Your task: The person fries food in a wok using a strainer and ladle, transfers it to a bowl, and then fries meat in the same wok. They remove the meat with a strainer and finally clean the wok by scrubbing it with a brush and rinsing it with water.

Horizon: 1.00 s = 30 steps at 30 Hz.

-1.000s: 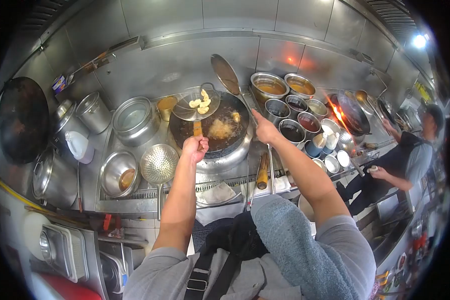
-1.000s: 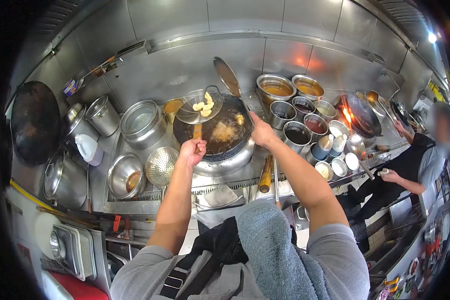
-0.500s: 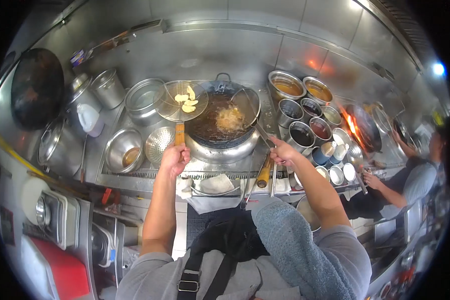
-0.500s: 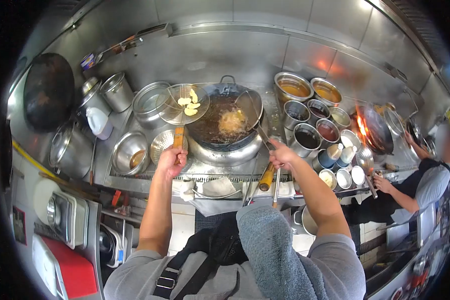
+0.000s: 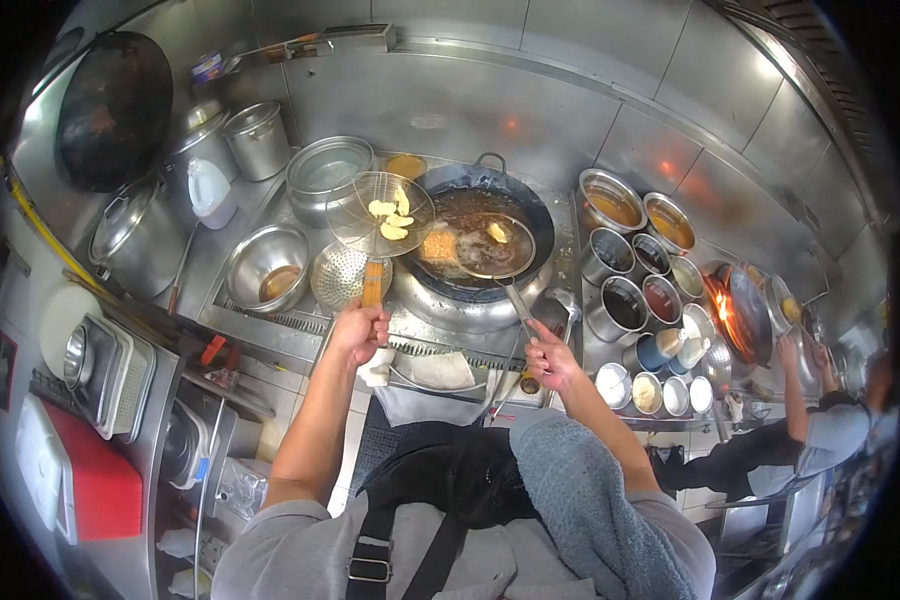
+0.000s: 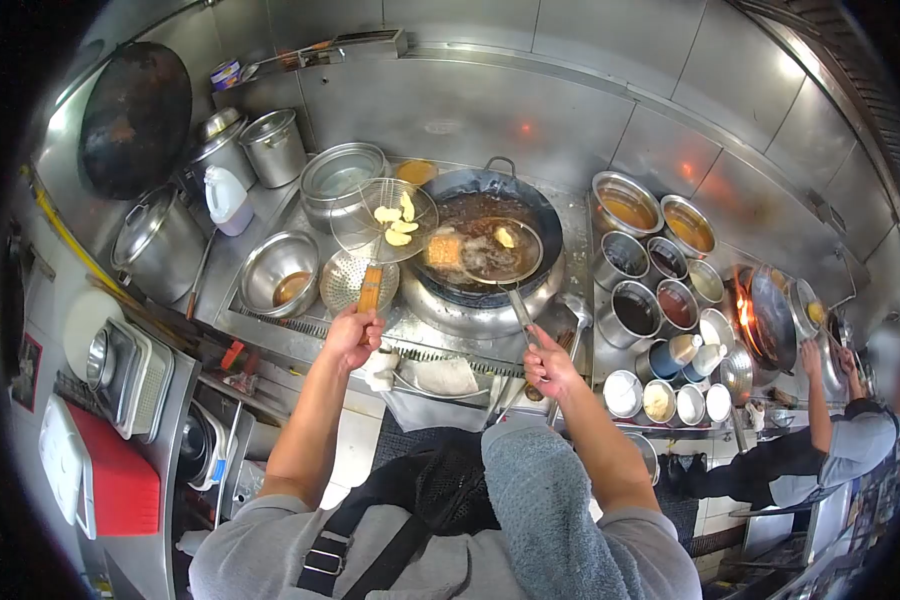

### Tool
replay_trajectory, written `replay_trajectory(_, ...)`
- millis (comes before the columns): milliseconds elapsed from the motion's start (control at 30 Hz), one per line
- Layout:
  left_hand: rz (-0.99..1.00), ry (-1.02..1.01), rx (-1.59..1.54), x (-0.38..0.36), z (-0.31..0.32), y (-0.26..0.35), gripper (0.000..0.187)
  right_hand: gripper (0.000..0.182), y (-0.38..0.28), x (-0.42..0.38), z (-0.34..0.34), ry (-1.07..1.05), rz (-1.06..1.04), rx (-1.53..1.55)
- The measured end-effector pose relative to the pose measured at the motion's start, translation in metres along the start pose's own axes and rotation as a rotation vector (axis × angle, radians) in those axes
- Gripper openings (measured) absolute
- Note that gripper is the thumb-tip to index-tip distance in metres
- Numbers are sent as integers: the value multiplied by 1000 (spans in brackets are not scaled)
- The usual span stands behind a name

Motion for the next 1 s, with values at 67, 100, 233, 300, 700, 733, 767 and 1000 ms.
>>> replay_trajectory(67, 14, -3, -5, 2, -3, -1, 23, 51, 3, 2, -4, -7, -7, 10)
replay_trajectory(100, 8, 1, -25, 3, -4, -1, 23, 51, 4, 2, -3, -16, -15, 22)
replay_trajectory(233, 8, 22, -51, 5, -7, 0, 23, 51, 5, -3, 1, 0, -40, 10)
replay_trajectory(300, 9, 22, -27, 5, -4, 1, 23, 54, 2, -8, 4, 26, -67, -67)
replay_trajectory(700, -72, -95, 92, 26, 23, -29, 25, 67, -46, -30, 71, 235, -320, -689)
replay_trajectory(733, -90, -97, 63, 25, 26, -32, 24, 67, -53, -15, 62, 331, -466, -986)
replay_trajectory(767, -105, -98, 34, 24, 30, -34, 23, 67, -53, -3, 50, 335, -468, -978)
replay_trajectory(1000, -66, -88, -113, -12, 32, -30, 19, 72, -50, 11, 23, 704, -396, -1597)
Point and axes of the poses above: each hand's wrist, its own x-axis towards the middle knuckle, its own z-axis out of the palm, y = z × x, the point moved 3 cm from there along x, towards the middle knuckle, and after that the axes turned 4 degrees about y, right-handed, at the moved point
